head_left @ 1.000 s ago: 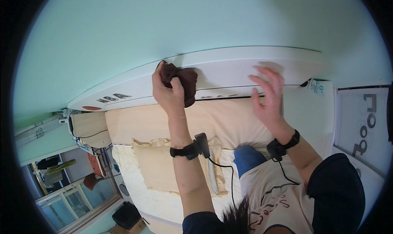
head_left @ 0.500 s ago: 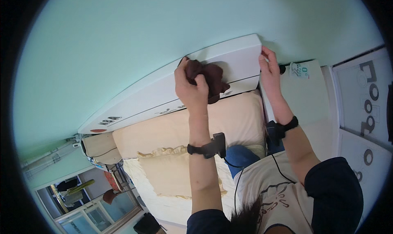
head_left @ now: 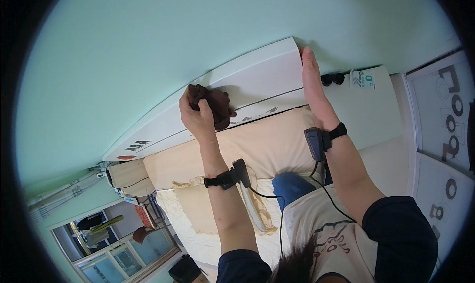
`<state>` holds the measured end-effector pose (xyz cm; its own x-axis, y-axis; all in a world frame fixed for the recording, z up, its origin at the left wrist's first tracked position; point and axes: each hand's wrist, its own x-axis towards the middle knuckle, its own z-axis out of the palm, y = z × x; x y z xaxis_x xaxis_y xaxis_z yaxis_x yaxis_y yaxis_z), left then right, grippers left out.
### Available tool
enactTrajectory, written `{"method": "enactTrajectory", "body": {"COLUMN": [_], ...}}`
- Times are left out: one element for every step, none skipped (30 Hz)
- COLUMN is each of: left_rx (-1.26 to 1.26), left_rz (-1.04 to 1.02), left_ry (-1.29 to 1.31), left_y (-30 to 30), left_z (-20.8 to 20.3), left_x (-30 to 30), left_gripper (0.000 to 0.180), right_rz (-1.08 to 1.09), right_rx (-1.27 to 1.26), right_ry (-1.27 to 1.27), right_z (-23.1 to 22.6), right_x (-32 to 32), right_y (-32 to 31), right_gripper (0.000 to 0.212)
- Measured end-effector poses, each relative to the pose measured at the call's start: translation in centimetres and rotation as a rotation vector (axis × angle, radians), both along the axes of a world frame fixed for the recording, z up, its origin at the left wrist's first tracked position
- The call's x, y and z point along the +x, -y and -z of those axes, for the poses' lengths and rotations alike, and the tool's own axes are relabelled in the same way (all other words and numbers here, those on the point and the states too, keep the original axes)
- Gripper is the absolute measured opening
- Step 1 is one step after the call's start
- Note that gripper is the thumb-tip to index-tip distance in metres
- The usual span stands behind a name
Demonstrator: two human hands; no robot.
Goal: The person wipes the headboard of a bed and the top of a bedside table using a cloth.
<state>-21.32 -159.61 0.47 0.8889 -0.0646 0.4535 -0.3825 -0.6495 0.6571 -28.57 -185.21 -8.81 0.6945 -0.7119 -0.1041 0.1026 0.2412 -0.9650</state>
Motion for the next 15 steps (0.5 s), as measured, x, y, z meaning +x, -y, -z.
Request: {"method": "enactTrajectory", "body": {"left_rx": [-0.036,-0.063,-0.090,-0.117,-0.102,-0.084,-0.066,-0.069,-0.098,-0.117,-0.134,-0.123,-0.112,-0.094,-0.086], "left_rz": [0.012,0.035,0.059,0.083,0.101,0.114,0.127,0.144,0.219,0.264,0.306,0.316,0.326,0.325,0.337], "left_ry": [-0.025,-0.032,-0.038,-0.045,-0.042,-0.038,-0.035,-0.032,0.001,0.026,0.049,0.068,0.087,0.061,0.079], "left_y": [-0.2,0.2,0.7,1.2,2.1,3.1,3.9,4.3,5.8,7.3,8.8,9.7,10.7,12.0,13.0], "left_z": [0.1,0.1,0.1,0.2,0.1,-0.4,-0.4,-0.4,-0.4,-0.4,-0.3,-0.1,0.2,0.0,0.0], "left_x": [0.2,0.4,0.6,0.6,0.3,-0.4,-0.9,-1.2,-1.7,-2.1,-2.7,-3.0,-3.4,-4.0,-4.3], "left_gripper": [0.037,0.038,0.038,0.038,0.039,0.039,0.040,0.041,0.042,0.042,0.042,0.042,0.042,0.044,0.045], "right_rz": [0.011,0.024,0.060,0.096,0.133,0.125,0.118,0.109,0.115,0.121,0.123,0.128,0.133,0.145,0.134], "right_rx": [-0.016,-0.034,-0.052,-0.070,-0.086,-0.090,-0.094,-0.091,-0.142,-0.194,-0.244,-0.179,-0.115,-0.058,-0.037], "right_ry": [-0.002,-0.007,-0.006,-0.004,-0.007,-0.016,-0.024,-0.026,-0.006,0.014,0.031,0.039,0.047,0.053,0.041], "right_z": [0.0,0.1,0.3,0.5,0.8,0.1,-0.7,-1.6,-0.7,0.7,1.8,1.4,1.0,0.7,0.8], "right_x": [0.1,0.1,0.3,0.6,0.8,0.6,0.1,0.0,0.3,0.8,1.0,0.9,0.8,0.7,0.7], "right_y": [-0.1,-0.1,-0.1,-0.1,-0.1,-0.5,-0.9,-1.4,-0.9,-0.2,0.1,-0.4,-1.0,-1.1,-1.1], "right_gripper": [0.060,0.060,0.058,0.057,0.057,0.056,0.055,0.055,0.055,0.055,0.055,0.055,0.056,0.057,0.058]}}
